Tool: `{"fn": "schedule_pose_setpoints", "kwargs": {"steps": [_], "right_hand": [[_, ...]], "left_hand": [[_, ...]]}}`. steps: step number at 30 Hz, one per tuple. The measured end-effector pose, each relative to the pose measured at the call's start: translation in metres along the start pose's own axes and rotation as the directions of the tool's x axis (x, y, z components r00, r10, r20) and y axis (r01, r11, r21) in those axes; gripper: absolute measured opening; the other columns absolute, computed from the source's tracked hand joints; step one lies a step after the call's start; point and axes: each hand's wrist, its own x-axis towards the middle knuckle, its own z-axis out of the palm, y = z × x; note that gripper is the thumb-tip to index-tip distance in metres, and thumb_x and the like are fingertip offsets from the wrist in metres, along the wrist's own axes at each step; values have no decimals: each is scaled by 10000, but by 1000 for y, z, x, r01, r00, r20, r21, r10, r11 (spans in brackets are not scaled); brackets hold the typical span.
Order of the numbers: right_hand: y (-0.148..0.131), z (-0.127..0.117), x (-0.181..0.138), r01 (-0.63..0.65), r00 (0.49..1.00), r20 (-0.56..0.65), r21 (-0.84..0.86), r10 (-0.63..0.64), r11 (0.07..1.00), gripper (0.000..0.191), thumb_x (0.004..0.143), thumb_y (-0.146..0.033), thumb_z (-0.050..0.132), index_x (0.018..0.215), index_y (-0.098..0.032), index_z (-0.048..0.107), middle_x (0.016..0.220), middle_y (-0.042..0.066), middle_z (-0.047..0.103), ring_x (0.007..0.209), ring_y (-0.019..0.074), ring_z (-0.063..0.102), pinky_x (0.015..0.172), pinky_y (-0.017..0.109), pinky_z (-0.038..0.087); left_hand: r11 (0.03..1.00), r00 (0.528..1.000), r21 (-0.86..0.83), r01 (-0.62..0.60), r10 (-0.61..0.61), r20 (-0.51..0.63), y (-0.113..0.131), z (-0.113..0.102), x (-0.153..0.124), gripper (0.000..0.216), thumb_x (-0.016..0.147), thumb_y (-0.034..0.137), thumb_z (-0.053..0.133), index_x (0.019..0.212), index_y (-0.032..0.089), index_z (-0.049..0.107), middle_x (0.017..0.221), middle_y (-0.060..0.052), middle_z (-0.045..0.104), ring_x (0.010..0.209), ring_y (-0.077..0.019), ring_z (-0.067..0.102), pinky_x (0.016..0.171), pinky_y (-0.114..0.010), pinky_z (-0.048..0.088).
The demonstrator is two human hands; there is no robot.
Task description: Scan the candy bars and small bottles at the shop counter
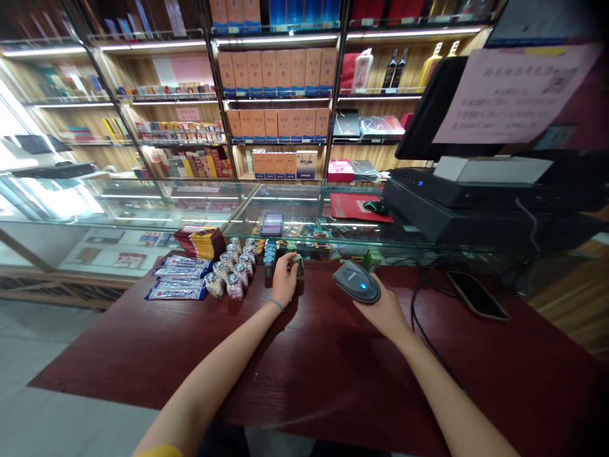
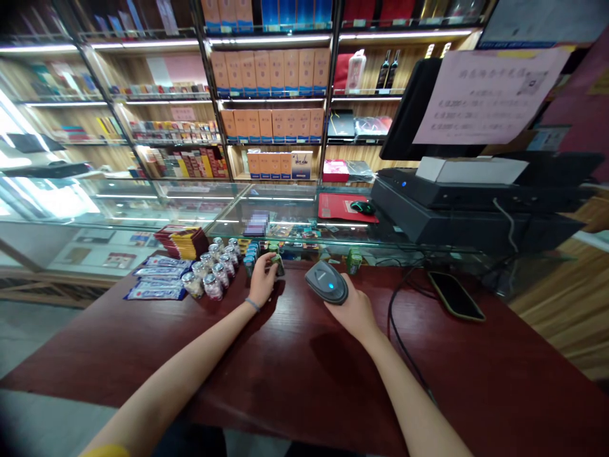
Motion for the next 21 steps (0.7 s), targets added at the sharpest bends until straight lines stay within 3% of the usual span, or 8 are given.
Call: {"fn": "schedule_pose_setpoints", "kwargs": {"steps": [2, 5, 7, 10, 14, 18, 21], "right_hand": [[-1, -1, -1, 0, 1000, -9, -15, 0, 1000, 321, 724, -333, 638, 1020, -277, 527, 852, 21, 753, 839, 269, 733, 741, 329, 525], [-6, -2, -3, 8, 1000, 25, -34, -7, 999, 384, 732, -340, 643, 1087, -286, 507, 837, 15, 750, 856, 276, 737, 704, 313, 517], [-10, -1, -6, 39, 995, 95, -62, -33, 997, 422, 745, -329, 639, 1135, -289, 483, 838, 12, 750, 841, 273, 743, 656, 290, 500], [-15, 3, -10, 194, 961, 237, -198, -145, 961, 495, 743, -284, 637, 1197, -273, 438, 899, 32, 760, 787, 279, 749, 595, 278, 456], [-20, 11, -15, 408, 893, 370, -424, -256, 809, 557, 736, -252, 635, 1248, -229, 416, 848, 54, 769, 721, 286, 745, 567, 283, 392], [-23, 17, -18, 476, 862, 413, -460, -294, 750, 540, 752, -257, 615, 1256, -209, 426, 809, 43, 770, 695, 262, 737, 560, 279, 352], [-25, 16, -19, 495, 845, 450, -449, -291, 744, 374, 735, -263, 626, 1085, -214, 504, 783, 42, 761, 696, 258, 732, 552, 282, 321]], "left_hand": [[945, 981, -263, 193, -176, 87, 5, -5, -6, 321, 904, 274, 597, 1221, 227, 579, 1061, -54, 626, 941, -175, 604, 853, -326, 512], [672, 870, -552, 493, -374, 321, 8, -18, -13, 412, 881, 321, 651, 1276, 260, 555, 1028, -30, 626, 847, -147, 610, 758, -301, 533], [514, 811, -629, 583, -413, 414, 7, -26, -14, 443, 860, 289, 684, 1287, 257, 572, 1016, -27, 633, 803, -128, 604, 761, -301, 542], [394, 786, -689, 608, -424, 450, 5, -32, -11, 436, 863, 231, 676, 1291, 229, 595, 979, -33, 646, 765, -110, 595, 739, -271, 538], [337, 762, -697, 633, -430, 485, 2, -31, -8, 416, 882, 192, 641, 1296, 216, 600, 985, -42, 655, 774, -115, 602, 706, -256, 529], [323, 752, -696, 641, -444, 486, 1, -30, -7, 401, 899, 193, 621, 1298, 220, 600, 996, -44, 650, 786, -118, 600, 699, -262, 518], [314, 748, -695, 647, -442, 496, 0, -30, -7, 363, 907, 192, 611, 1269, 220, 618, 992, -41, 646, 794, -115, 602, 706, -260, 505]]}}
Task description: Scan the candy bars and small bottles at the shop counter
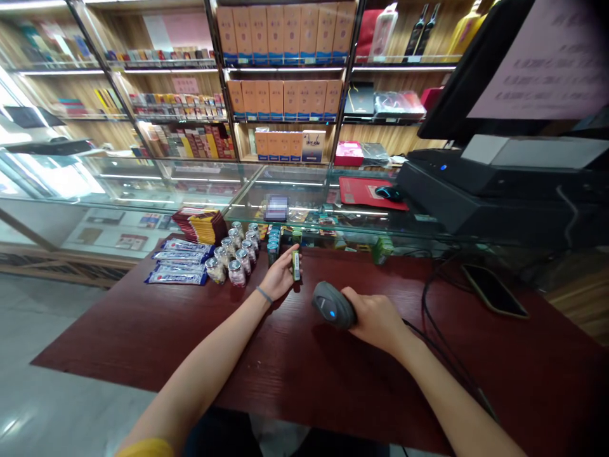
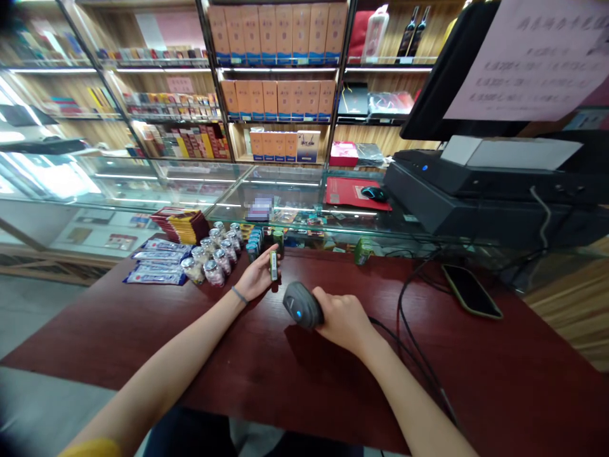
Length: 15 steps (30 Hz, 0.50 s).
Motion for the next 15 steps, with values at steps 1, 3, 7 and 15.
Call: {"fn": "schedule_pose_setpoints", "kwargs": {"steps": [1, 3, 7, 15], "right_hand": [[0, -1, 0, 2, 1000, 11, -3, -2, 1000, 325, 730, -267, 633, 1028, -216, 513, 763, 41, 755, 691, 259, 730, 548, 284, 309], [-1, -2, -1, 1, 1000, 19, -9, 0, 1000, 284, 725, -269, 639, 976, -218, 517, 734, 38, 745, 676, 260, 727, 542, 288, 292], [-1, -4, -2, -3, 1000, -15, 20, 4, 1000, 373, 723, -253, 625, 1075, -223, 504, 788, 40, 761, 711, 260, 734, 553, 281, 312], [15, -6, 0, -140, 986, -83, 82, 147, 987, 433, 736, -284, 648, 1138, -265, 486, 804, 21, 765, 706, 268, 737, 553, 269, 359]], "left_hand": [[1000, 1000, -5, 1, -1, 10, 0, 0, 0, 348, 909, 188, 606, 1256, 218, 625, 988, -41, 646, 802, -114, 604, 713, -258, 500], [1000, 1000, -8, 6, -6, 25, 0, 0, 1, 324, 910, 184, 603, 1231, 215, 638, 980, -41, 646, 809, -113, 608, 728, -258, 495], [1000, 1000, 25, -6, 6, 1, -1, -1, 1, 360, 893, 210, 637, 1252, 230, 626, 988, -36, 651, 792, -114, 603, 738, -272, 506], [989, 998, 138, -60, 63, -13, -3, 1, 0, 461, 837, 258, 714, 1282, 248, 594, 1053, -34, 665, 792, -119, 615, 761, -282, 532]]}}
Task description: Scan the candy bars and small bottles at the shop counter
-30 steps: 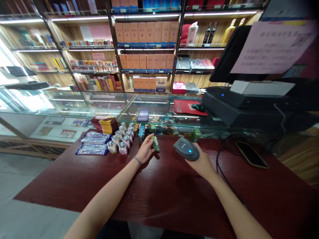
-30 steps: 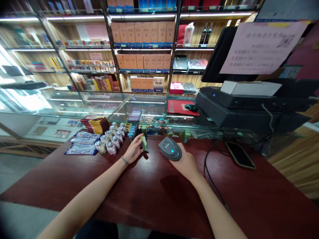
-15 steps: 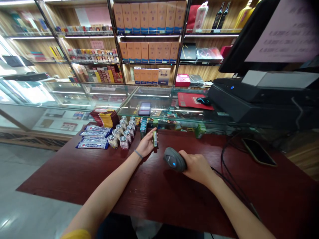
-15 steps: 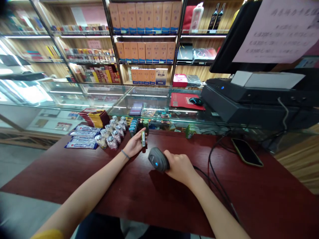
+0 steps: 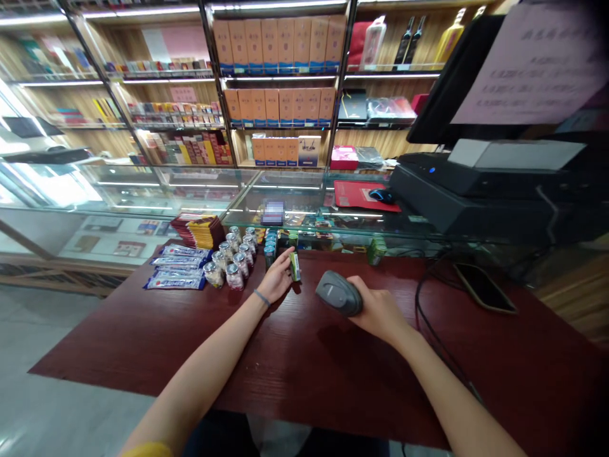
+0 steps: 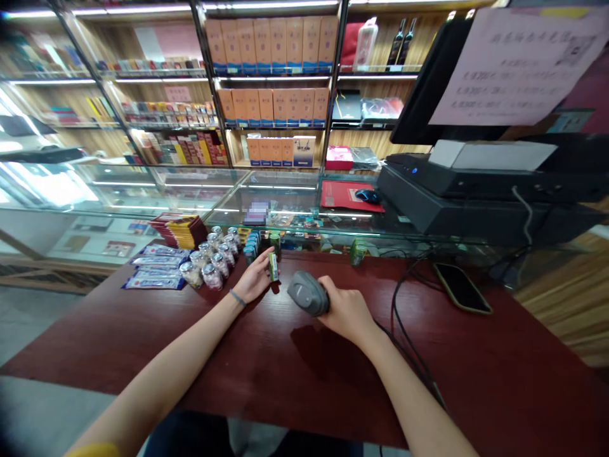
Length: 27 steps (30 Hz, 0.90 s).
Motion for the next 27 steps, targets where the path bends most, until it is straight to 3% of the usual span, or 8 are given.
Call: {"fn": "schedule_pose_setpoints", "kwargs": {"steps": [6, 10, 12, 15, 21, 27], "right_hand": [[29, -15, 3, -236, 965, -87, 108, 246, 966, 366, 778, -399, 650, 1097, -288, 510, 817, 26, 760, 782, 320, 743, 586, 293, 407], [47, -33, 1, -362, 909, -132, 223, 396, 905, 386, 768, -399, 651, 1111, -285, 517, 804, 30, 751, 834, 330, 739, 605, 294, 434], [56, -40, -1, -400, 884, -144, 255, 444, 880, 377, 762, -378, 651, 1105, -285, 524, 810, 35, 751, 862, 331, 735, 612, 292, 445], [70, -45, -5, -424, 851, -187, 306, 490, 853, 353, 765, -363, 652, 1089, -283, 538, 873, 48, 758, 894, 318, 731, 648, 297, 469], [99, -45, -14, -440, 800, -300, 297, 520, 848, 432, 777, -349, 648, 1187, -261, 545, 913, 75, 761, 896, 305, 726, 665, 321, 503], [114, -47, -19, -460, 762, -323, 340, 561, 820, 369, 793, -367, 634, 1137, -260, 557, 935, 83, 759, 942, 305, 722, 692, 329, 521]], "left_hand": [[943, 984, 287, -165, 178, -21, -11, 14, -4, 453, 761, 338, 779, 1156, 223, 589, 1066, -42, 650, 908, -159, 642, 760, -292, 536], [752, 922, 574, -323, 388, 11, -28, 34, -5, 365, 759, 295, 759, 1077, 197, 609, 986, -37, 665, 917, -163, 643, 839, -301, 513], [673, 909, 647, -359, 409, 80, -37, 48, -3, 312, 760, 251, 744, 1043, 191, 628, 1004, -47, 670, 935, -172, 644, 870, -314, 507], [656, 909, 647, -387, 391, 147, -52, 75, 6, 289, 766, 212, 728, 1041, 198, 638, 1050, -57, 672, 943, -179, 647, 890, -330, 505], [744, 921, 548, -381, 356, 157, -94, 128, 42, 341, 741, 137, 740, 1061, 211, 651, 993, -52, 663, 918, -189, 636, 892, -346, 494], [716, 912, 571, -401, 372, 174, -125, 154, 70, 274, 741, 117, 732, 995, 208, 688, 979, -55, 656, 913, -202, 617, 957, -391, 459]]}}
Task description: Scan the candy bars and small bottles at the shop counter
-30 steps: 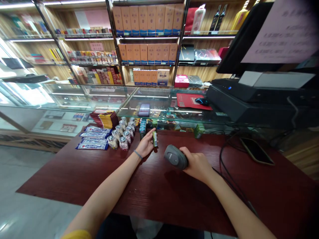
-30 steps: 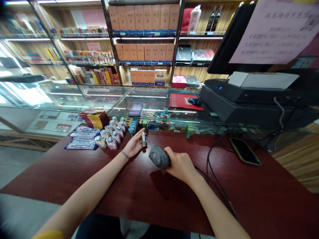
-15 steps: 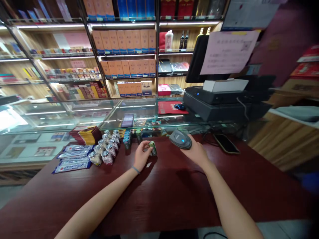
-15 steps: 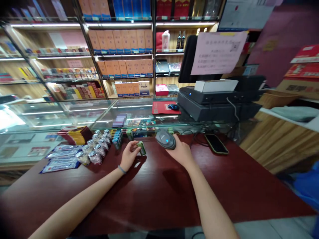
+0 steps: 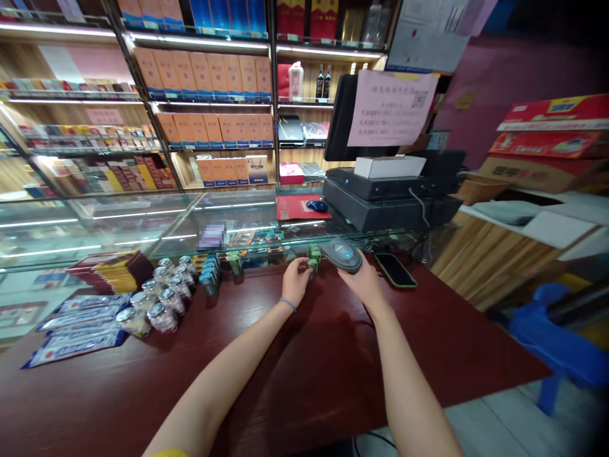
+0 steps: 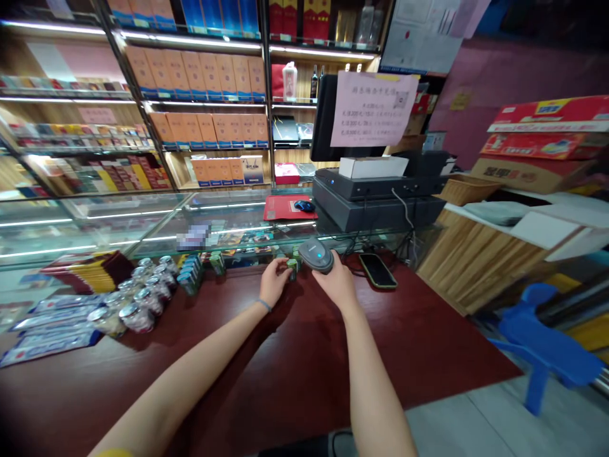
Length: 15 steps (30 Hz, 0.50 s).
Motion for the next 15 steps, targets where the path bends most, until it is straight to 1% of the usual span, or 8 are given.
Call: {"fn": "schedule_pose_setpoints", "kwargs": {"steps": [4, 6, 10, 15], "right_hand": [[3, -1, 1, 0, 1000, -13, 47, 1, 999, 365, 792, -362, 630, 1133, -259, 552, 958, 86, 756, 977, 300, 716, 725, 333, 530], [4, 0, 1, -2, 1000, -20, 60, 3, 998, 351, 788, -358, 633, 1116, -260, 552, 958, 85, 754, 988, 303, 713, 738, 337, 530], [3, 0, 1, -1, 999, -36, 50, 3, 999, 337, 784, -360, 637, 1095, -264, 551, 945, 85, 753, 976, 312, 714, 730, 340, 525], [0, -3, 0, -4, 1000, -21, 34, 5, 999, 332, 795, -360, 630, 1103, -261, 550, 945, 86, 754, 972, 306, 715, 733, 337, 522]], "left_hand": [[995, 997, 65, -79, 80, -13, -14, 10, 9, 274, 733, 110, 733, 987, 210, 703, 958, -54, 626, 906, -204, 594, 955, -392, 455], [994, 996, 79, -82, 83, -22, -20, 14, 13, 277, 733, 103, 724, 988, 205, 695, 933, -49, 611, 894, -200, 583, 953, -391, 453], [1000, 999, 12, -27, 27, -31, -24, 21, 17, 294, 721, 102, 730, 990, 202, 669, 940, -44, 591, 915, -198, 568, 970, -394, 449], [999, 999, -31, 43, -44, -32, -18, 26, 17, 323, 721, 94, 731, 1005, 199, 619, 920, -41, 559, 881, -185, 552, 902, -356, 486]]}}
